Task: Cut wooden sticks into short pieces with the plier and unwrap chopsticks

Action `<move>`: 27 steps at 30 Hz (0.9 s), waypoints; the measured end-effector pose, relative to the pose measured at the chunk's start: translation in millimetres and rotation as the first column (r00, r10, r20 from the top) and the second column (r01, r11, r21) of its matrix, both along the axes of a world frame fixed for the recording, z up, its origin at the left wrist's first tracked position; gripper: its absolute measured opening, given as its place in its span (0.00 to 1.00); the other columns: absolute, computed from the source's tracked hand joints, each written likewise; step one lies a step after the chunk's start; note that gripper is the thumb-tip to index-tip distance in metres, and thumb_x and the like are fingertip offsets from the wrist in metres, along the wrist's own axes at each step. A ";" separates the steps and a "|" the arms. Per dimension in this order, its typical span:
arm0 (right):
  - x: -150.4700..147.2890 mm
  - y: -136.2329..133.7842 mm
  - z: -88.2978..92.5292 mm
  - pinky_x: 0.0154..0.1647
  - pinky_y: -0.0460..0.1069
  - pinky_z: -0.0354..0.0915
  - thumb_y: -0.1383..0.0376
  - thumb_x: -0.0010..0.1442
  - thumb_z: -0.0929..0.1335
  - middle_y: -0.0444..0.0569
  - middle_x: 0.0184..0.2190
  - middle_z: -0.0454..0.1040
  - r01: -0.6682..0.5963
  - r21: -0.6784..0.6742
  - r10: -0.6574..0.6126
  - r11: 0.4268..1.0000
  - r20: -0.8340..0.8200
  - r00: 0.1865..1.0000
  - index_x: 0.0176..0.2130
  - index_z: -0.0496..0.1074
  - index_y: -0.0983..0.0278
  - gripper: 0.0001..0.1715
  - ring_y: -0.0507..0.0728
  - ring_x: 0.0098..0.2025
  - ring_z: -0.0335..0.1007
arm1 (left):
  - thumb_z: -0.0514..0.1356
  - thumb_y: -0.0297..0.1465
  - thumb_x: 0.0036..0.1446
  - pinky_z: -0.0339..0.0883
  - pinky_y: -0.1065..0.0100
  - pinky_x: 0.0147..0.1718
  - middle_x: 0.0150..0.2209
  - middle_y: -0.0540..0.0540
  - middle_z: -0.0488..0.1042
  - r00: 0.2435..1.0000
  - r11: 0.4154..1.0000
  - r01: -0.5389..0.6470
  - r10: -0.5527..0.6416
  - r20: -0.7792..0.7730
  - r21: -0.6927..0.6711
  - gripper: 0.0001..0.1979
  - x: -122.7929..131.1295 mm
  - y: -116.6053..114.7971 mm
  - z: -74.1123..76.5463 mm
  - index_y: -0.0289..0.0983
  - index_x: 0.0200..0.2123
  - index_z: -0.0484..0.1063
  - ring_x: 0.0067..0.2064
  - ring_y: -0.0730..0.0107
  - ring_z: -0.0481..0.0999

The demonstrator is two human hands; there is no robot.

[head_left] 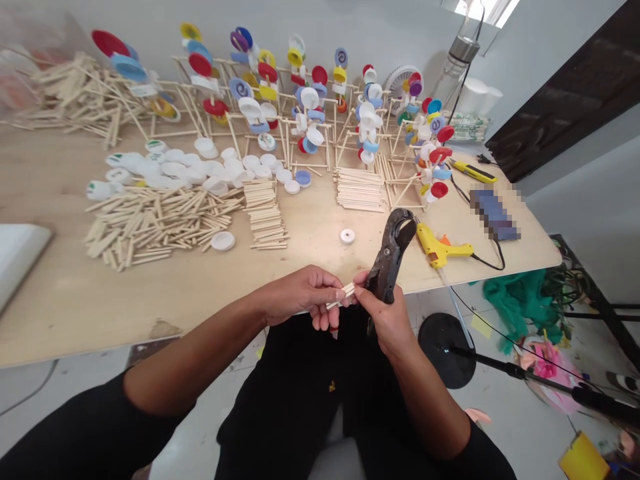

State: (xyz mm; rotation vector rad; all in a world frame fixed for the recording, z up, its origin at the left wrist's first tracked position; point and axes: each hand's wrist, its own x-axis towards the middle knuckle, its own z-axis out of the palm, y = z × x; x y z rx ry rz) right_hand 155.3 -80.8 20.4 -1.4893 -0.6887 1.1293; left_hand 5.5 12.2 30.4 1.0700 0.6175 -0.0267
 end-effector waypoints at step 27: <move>-0.5 0.9 7.5 0.34 0.49 0.64 0.62 0.46 0.73 0.42 0.24 0.72 0.023 -0.017 -0.024 1.000 -0.104 0.994 0.32 0.74 0.64 0.11 0.53 0.28 0.67 | 0.52 0.32 0.65 0.66 0.66 0.32 0.32 0.44 0.76 0.794 -0.338 0.215 0.607 0.038 0.916 0.12 -86.4 10.3 -30.8 0.36 0.36 0.74 0.36 0.61 0.75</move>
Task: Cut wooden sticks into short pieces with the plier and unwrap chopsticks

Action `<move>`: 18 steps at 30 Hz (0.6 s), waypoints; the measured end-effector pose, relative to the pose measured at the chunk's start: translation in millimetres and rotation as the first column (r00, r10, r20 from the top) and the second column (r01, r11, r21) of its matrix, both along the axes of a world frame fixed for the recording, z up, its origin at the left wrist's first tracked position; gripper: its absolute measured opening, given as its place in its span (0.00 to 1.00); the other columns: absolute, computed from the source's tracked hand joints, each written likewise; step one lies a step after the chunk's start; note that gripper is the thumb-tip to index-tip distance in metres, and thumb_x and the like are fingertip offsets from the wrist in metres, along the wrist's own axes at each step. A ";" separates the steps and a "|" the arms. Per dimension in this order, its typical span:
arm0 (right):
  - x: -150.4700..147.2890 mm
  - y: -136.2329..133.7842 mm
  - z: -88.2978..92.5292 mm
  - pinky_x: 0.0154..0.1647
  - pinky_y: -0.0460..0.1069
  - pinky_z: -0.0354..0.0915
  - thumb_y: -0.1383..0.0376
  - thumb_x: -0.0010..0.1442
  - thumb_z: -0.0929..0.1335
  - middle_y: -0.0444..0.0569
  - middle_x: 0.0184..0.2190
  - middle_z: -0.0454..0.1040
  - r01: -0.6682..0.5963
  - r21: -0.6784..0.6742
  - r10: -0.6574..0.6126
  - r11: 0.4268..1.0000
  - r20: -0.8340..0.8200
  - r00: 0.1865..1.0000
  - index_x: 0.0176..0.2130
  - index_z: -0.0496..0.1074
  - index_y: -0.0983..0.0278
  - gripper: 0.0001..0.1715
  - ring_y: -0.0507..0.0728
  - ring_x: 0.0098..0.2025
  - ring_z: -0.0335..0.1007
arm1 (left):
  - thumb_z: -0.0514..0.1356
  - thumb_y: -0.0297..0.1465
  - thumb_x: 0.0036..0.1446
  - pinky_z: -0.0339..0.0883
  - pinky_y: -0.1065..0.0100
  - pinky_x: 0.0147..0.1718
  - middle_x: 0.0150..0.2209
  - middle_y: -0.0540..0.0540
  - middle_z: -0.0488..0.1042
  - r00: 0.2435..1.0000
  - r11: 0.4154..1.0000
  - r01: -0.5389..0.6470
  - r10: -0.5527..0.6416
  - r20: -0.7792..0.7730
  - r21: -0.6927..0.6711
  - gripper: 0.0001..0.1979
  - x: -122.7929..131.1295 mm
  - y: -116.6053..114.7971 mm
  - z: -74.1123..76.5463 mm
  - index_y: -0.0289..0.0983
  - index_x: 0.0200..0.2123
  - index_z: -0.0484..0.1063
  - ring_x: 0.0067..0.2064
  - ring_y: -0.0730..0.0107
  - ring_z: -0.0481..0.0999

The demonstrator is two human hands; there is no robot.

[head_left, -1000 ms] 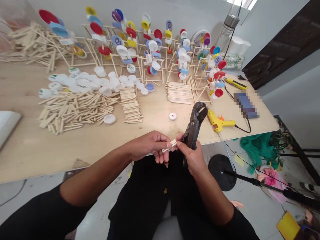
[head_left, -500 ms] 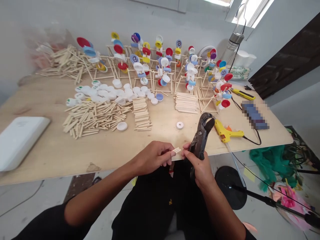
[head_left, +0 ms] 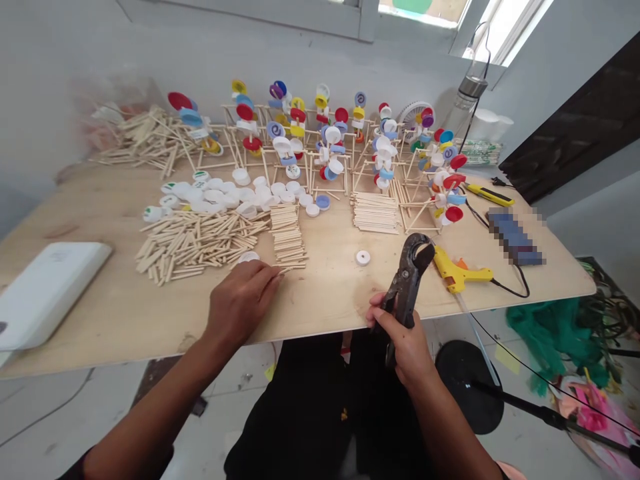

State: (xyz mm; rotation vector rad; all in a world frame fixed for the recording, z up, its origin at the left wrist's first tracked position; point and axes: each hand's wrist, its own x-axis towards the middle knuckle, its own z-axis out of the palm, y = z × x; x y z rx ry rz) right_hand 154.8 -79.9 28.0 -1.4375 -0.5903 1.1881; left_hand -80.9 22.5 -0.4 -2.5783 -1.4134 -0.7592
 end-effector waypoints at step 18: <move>0.1 -1.6 0.3 0.35 0.50 0.62 0.62 0.48 0.72 0.41 0.23 0.72 -0.028 0.010 0.028 1.000 0.012 1.000 0.33 0.73 0.63 0.11 0.54 0.28 0.67 | 0.54 0.30 0.64 0.63 0.60 0.35 0.32 0.43 0.76 0.965 0.983 0.104 -0.062 -0.256 0.154 0.11 8.8 26.0 -4.0 0.39 0.33 0.76 0.35 0.58 0.72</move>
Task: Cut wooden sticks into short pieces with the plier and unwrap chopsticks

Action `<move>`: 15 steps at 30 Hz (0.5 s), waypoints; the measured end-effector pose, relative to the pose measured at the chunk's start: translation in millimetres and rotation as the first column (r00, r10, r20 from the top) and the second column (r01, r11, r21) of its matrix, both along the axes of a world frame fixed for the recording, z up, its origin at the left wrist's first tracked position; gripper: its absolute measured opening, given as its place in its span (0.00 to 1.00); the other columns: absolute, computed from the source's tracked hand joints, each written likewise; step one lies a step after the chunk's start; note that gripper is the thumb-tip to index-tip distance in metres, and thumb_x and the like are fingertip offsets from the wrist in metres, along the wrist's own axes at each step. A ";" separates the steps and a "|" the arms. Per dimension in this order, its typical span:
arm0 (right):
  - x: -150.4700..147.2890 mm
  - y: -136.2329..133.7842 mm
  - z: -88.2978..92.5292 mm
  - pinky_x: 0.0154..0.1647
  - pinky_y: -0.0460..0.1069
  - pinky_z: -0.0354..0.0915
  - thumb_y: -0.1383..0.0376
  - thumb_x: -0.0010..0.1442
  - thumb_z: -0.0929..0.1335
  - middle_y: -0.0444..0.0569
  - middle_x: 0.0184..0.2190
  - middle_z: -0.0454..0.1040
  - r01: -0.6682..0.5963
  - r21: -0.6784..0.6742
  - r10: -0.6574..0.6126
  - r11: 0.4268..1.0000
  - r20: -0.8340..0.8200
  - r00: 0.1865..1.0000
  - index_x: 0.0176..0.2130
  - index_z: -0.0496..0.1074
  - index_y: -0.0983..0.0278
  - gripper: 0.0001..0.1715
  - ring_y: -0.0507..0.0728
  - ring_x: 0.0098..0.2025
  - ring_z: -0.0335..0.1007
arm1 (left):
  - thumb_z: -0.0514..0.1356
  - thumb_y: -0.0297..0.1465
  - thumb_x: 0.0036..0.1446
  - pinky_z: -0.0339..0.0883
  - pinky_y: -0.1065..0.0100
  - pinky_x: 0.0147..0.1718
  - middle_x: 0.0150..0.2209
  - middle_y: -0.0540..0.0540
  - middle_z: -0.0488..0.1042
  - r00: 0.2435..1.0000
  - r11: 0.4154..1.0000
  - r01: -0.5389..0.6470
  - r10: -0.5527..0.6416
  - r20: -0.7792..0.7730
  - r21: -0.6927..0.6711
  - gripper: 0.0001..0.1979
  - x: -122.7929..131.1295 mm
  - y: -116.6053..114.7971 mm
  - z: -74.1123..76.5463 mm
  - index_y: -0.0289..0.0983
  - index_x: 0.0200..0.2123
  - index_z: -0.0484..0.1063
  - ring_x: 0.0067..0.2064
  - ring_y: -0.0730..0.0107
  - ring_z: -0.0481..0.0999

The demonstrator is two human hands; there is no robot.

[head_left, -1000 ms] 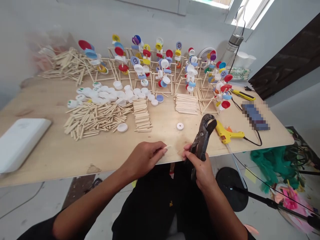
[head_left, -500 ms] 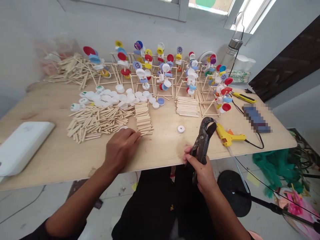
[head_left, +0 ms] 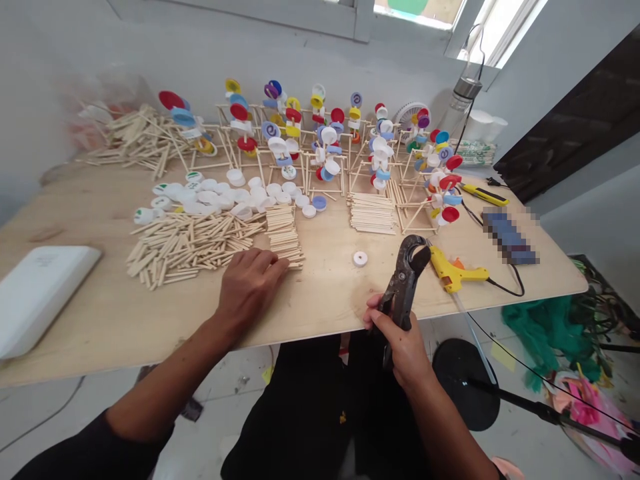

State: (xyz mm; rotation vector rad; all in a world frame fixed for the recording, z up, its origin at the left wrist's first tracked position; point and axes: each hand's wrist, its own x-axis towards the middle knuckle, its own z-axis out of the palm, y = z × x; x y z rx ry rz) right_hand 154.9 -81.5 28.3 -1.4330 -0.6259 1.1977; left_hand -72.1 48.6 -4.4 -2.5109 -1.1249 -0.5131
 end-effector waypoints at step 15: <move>-0.7 0.1 -0.3 0.34 0.51 0.63 0.62 0.49 0.72 0.42 0.24 0.73 0.010 0.015 -0.010 1.000 0.014 1.000 0.34 0.73 0.63 0.11 0.54 0.27 0.67 | 0.52 0.32 0.65 0.64 0.59 0.36 0.32 0.42 0.78 0.986 0.996 -0.014 0.029 0.165 -0.089 0.13 -2.5 -3.6 0.5 0.37 0.40 0.77 0.36 0.57 0.73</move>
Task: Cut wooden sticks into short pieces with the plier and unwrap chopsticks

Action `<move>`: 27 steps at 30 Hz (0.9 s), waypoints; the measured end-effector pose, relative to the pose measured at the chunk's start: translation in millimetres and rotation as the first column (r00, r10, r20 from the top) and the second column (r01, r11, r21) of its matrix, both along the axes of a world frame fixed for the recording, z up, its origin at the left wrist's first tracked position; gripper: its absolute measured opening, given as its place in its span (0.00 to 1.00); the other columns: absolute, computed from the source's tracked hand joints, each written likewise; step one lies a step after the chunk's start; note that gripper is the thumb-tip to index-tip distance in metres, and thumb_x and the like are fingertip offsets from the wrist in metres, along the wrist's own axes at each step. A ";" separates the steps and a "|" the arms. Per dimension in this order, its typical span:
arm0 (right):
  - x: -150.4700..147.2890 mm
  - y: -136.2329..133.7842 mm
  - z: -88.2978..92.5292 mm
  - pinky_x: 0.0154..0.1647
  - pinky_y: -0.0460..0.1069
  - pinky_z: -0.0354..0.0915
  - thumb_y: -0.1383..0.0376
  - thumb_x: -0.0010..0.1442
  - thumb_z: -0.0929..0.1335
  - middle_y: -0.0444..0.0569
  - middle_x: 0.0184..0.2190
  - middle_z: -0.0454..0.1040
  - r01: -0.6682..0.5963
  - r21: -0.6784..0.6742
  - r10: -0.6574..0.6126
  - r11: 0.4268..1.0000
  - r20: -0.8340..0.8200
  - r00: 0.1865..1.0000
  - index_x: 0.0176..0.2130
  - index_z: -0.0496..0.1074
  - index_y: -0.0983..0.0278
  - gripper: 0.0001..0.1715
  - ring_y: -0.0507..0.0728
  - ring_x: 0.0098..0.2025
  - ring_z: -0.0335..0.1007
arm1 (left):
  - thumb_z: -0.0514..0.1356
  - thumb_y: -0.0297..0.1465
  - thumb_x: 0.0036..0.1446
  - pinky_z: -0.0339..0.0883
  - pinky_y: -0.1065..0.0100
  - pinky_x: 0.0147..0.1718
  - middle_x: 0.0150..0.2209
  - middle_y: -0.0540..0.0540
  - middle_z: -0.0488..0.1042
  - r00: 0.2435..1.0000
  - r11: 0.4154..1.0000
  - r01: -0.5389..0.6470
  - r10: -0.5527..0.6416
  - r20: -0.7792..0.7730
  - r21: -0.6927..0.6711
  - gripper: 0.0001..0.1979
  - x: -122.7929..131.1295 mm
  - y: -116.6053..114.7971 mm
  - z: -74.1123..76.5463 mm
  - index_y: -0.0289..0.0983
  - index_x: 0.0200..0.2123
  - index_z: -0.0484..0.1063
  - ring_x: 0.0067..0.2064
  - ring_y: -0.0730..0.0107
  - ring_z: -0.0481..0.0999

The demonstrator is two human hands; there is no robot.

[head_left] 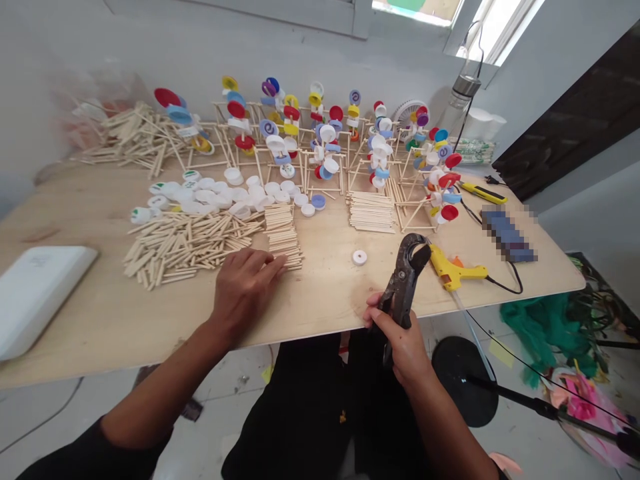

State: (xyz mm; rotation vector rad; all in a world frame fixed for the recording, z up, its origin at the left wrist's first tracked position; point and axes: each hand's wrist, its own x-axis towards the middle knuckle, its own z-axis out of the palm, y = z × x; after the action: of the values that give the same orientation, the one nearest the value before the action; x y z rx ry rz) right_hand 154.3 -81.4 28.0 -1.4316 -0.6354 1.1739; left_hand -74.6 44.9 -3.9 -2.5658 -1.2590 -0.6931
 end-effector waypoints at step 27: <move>3.4 -6.0 -11.2 0.31 0.49 0.64 0.59 0.53 0.71 0.43 0.24 0.71 -0.013 0.042 0.016 0.999 -0.071 0.997 0.36 0.71 0.62 0.11 0.54 0.28 0.66 | 0.52 0.26 0.62 0.61 0.62 0.37 0.38 0.42 0.75 0.968 0.927 0.123 -0.191 -0.165 -0.354 0.12 161.7 70.6 18.6 0.37 0.33 0.76 0.43 0.59 0.72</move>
State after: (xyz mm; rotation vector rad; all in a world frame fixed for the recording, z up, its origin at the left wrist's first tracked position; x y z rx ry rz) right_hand 157.6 -87.4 16.9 -1.3465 -0.6183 1.2113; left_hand 87.1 115.5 14.6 -2.9538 -1.2071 -0.2490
